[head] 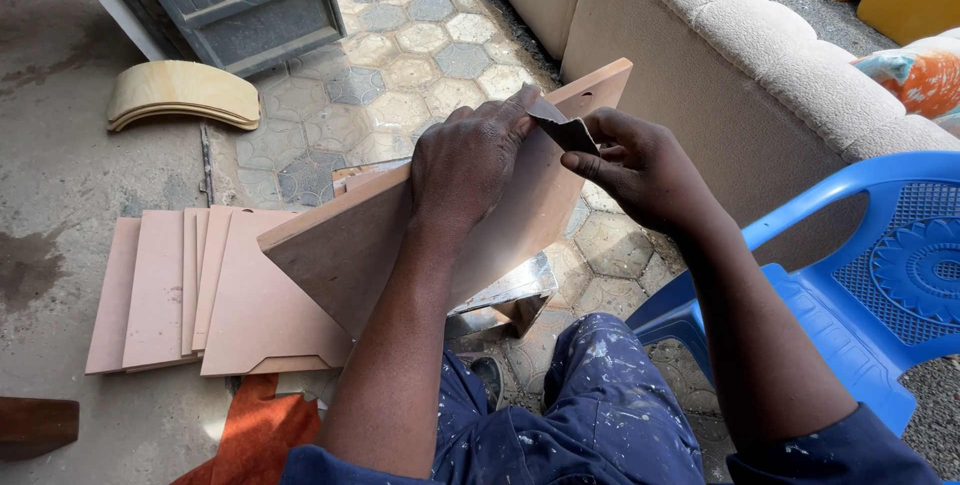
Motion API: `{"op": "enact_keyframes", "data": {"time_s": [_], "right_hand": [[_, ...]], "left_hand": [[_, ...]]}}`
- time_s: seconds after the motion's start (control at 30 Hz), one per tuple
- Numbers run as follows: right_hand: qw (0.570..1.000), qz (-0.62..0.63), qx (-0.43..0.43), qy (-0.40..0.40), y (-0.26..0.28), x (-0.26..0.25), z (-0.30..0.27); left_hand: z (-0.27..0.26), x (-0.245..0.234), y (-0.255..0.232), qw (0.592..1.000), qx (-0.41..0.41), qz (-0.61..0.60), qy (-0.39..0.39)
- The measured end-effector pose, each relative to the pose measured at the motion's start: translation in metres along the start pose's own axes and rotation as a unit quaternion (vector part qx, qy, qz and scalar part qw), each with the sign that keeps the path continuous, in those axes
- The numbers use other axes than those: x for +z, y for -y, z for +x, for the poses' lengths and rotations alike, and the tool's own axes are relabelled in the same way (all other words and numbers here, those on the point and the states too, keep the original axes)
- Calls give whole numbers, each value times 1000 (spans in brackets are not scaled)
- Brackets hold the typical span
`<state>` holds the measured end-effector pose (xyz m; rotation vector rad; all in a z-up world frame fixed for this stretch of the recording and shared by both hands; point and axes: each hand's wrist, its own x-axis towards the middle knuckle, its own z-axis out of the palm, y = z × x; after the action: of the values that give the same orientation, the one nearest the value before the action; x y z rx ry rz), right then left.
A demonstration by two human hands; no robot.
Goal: The person sands the edges and surfaces of a rectangular wooden board using a sanding block. They hold the board with one hand and rub the sanding block along the edges and flat areas. The person flips the board over to sand the other side.
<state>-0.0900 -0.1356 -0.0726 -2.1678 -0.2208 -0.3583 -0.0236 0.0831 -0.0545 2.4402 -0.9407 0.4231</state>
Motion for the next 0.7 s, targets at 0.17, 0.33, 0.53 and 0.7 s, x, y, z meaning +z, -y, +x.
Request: {"op": "enact_keyframes", "data": {"time_s": [0.17, 0.33, 0.53, 0.7], "right_hand": [[987, 153, 41, 8, -42, 26, 14], [997, 75, -3, -7, 4, 33, 11], [996, -41, -66, -43, 11, 25, 9], [981, -70, -136, -118, -15, -15, 14]], "left_hand": [[-1, 3, 2, 1000, -1, 5, -8], [-4, 7, 2, 1000, 7, 9, 0], [2, 20, 4, 999, -3, 52, -15], [1, 31, -11, 989, -100, 107, -17]]}}
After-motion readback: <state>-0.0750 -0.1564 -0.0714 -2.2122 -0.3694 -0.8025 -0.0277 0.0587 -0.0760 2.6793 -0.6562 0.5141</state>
